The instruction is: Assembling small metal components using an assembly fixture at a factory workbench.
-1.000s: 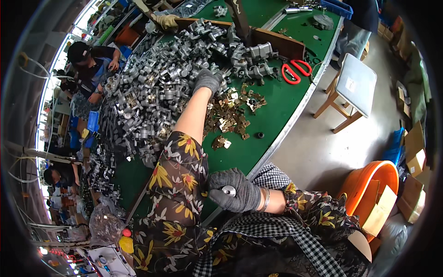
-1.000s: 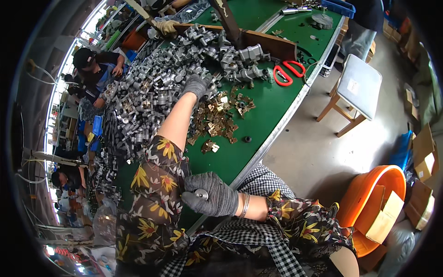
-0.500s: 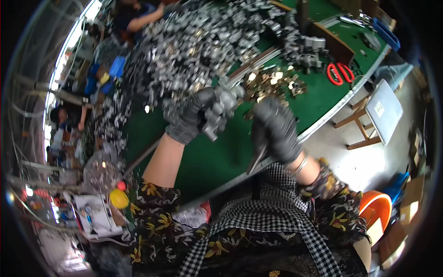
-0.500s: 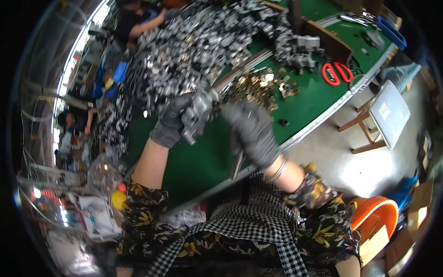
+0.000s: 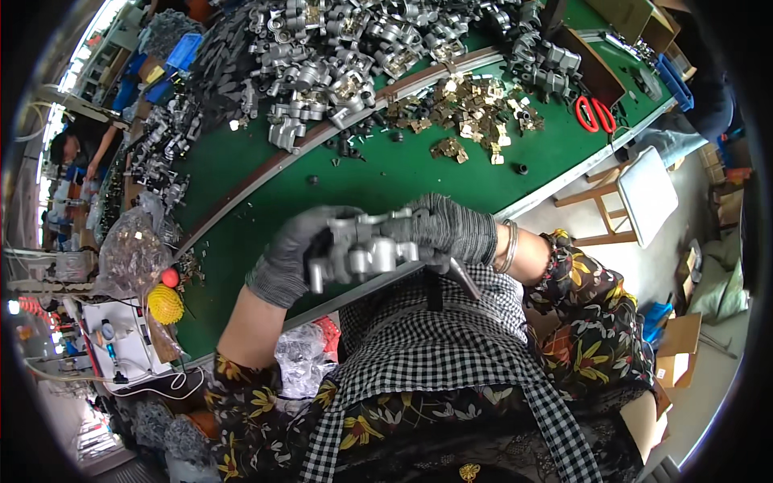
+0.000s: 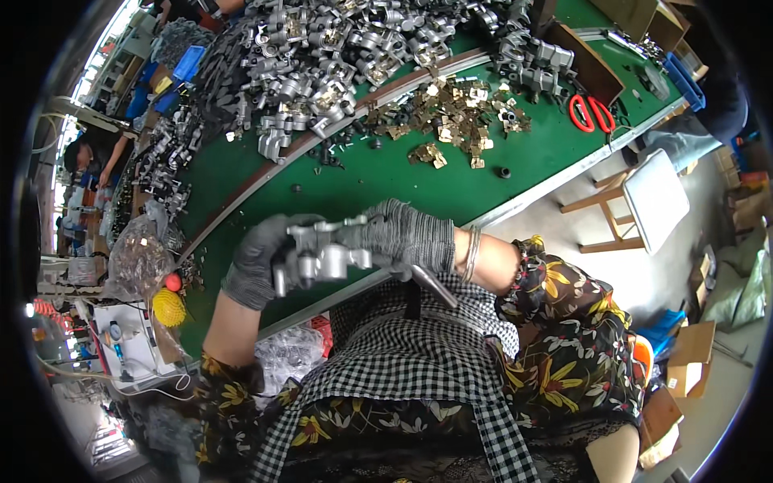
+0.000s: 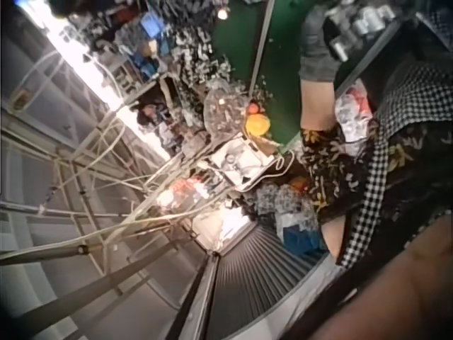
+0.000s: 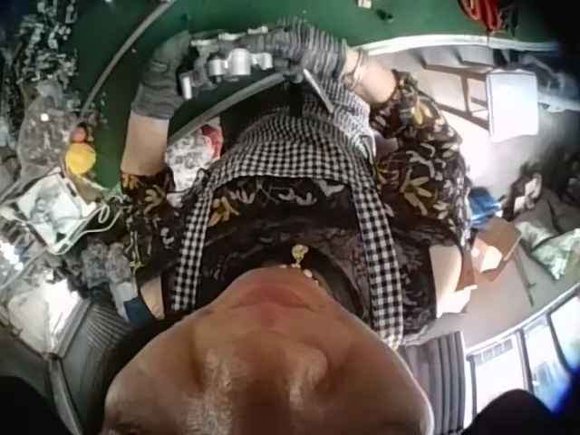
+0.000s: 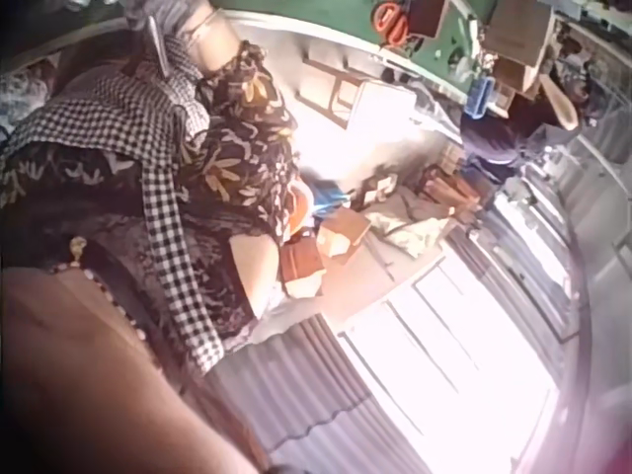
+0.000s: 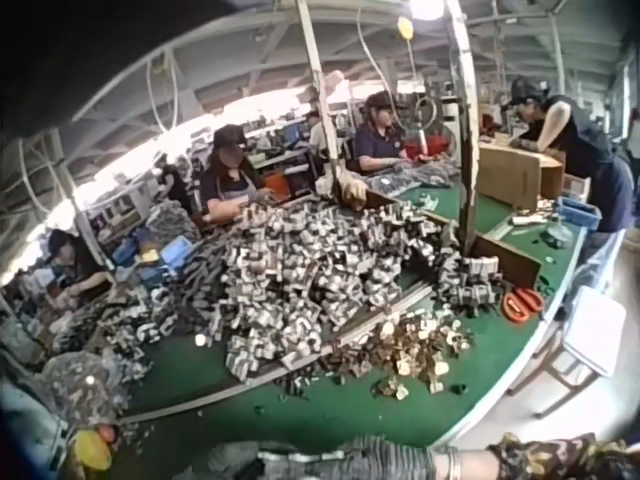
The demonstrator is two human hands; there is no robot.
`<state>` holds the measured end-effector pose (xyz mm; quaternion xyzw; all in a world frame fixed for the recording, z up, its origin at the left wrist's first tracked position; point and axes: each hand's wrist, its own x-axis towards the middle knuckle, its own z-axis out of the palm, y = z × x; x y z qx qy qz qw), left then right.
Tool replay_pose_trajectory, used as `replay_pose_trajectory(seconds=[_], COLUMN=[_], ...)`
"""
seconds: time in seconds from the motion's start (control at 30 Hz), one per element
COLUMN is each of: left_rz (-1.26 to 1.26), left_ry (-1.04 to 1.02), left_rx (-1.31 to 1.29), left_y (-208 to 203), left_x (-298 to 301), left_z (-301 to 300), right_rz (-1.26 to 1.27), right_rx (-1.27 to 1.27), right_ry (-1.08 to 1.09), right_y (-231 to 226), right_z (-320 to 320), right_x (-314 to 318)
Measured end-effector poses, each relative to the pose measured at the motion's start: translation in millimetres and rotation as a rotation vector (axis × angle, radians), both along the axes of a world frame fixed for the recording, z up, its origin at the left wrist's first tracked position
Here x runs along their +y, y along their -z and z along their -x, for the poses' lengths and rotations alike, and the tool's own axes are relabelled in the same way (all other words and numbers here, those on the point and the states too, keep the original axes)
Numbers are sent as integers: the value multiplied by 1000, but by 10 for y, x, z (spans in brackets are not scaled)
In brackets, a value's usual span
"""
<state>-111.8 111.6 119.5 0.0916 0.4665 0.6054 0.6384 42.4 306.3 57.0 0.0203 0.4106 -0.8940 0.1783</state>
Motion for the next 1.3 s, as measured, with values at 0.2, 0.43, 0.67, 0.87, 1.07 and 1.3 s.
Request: replay_pose_trajectory(seconds=[0.2, 0.43, 0.67, 0.87, 1.07, 1.3], left_rz=[-576, -664, -305, -4, 15, -34], left_ry=[-510, -565, -584, -737, -727, -662], left_rx=[-350, -745, -537, -447, -463, -470], left_y=[679, 856, 657, 397, 559, 543], left_x=[-48, -9, -218, -276, -407, -366], left_z=[-445, -548, -638, -754, -733, -771], right_rz=[-607, -809, -1755, -1997, -2009, -2052], right_rx=[66, 201, -1, 23, 43, -97], right_ry=[392, 279, 186, 63, 219, 479], right_y=[-270, -360, -417, -135, 70, -103], right_z=[134, -20, 84, 200, 236, 316], right_x=[-278, -417, 497, 986, 1025, 1219])
